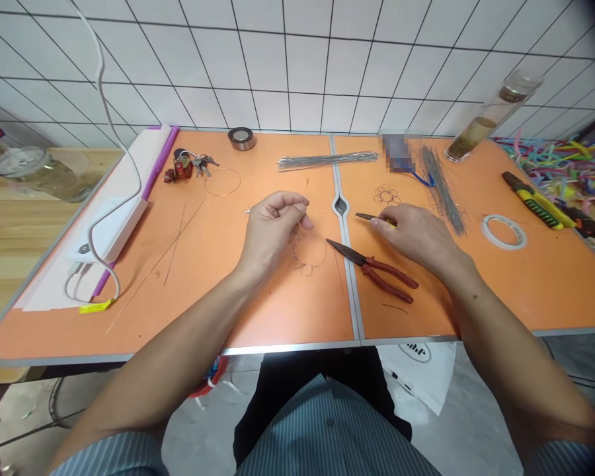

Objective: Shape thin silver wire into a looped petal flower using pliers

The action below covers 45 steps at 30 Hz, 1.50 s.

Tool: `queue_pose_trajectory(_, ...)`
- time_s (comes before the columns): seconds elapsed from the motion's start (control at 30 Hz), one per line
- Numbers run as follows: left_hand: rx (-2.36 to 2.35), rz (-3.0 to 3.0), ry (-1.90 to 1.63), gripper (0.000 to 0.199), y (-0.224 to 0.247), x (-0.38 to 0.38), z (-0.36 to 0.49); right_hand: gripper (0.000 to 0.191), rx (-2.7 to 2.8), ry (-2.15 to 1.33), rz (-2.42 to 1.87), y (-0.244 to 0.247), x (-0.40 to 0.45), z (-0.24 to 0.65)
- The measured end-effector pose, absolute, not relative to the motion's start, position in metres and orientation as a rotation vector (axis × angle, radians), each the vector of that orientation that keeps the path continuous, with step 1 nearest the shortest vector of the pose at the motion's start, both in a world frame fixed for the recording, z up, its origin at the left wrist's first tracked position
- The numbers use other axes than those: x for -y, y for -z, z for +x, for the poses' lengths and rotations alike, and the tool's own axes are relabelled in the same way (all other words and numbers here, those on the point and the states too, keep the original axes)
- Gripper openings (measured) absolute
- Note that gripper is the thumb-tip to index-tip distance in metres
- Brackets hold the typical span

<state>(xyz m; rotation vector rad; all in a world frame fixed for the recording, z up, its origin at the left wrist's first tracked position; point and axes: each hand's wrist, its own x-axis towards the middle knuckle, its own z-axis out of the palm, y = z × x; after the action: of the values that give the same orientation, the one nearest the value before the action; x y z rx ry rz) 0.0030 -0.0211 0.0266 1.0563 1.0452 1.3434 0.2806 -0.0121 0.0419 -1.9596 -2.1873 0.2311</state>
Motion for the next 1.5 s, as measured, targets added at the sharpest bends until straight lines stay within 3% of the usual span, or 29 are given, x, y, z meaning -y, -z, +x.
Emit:
queue_pose_trajectory(0.33,-0.981,0.932,-1.149,0.019,-0.021,0.015,0.0,0.024,2.256,0.069,-1.847,-0.01,0.028,0.287)
queue_pose_trajectory(0.63,-0.845,0.817,-1.097,0.018,-0.023,0.018,0.001,0.007,2.071,-0.337,-1.284,-0.048,0.056,0.225)
queue_pose_trajectory(0.87,-0.733,0.576,-1.183,0.02,-0.028,0.01,-0.003,0.032,2.316,0.057,-1.137,-0.04,0.037,0.185)
queue_pose_trajectory(1.17,-0.739,0.311,-1.073,0.015,-0.023,0.0,0.0,0.021,2.141,0.194,-0.818,-0.002,-0.005,0.169)
queue_pose_trajectory(1.37,-0.725,0.482,-1.032,0.018,-0.029,0.003,-0.005,0.011,1.802,-0.168,-0.756,-0.016,0.005,0.163)
queue_pose_trajectory(1.5,-0.879,1.053,-1.092,0.028,-0.027,-0.004,-0.021,0.022,1.506,-0.392,-0.852,-0.027,0.002,0.173)
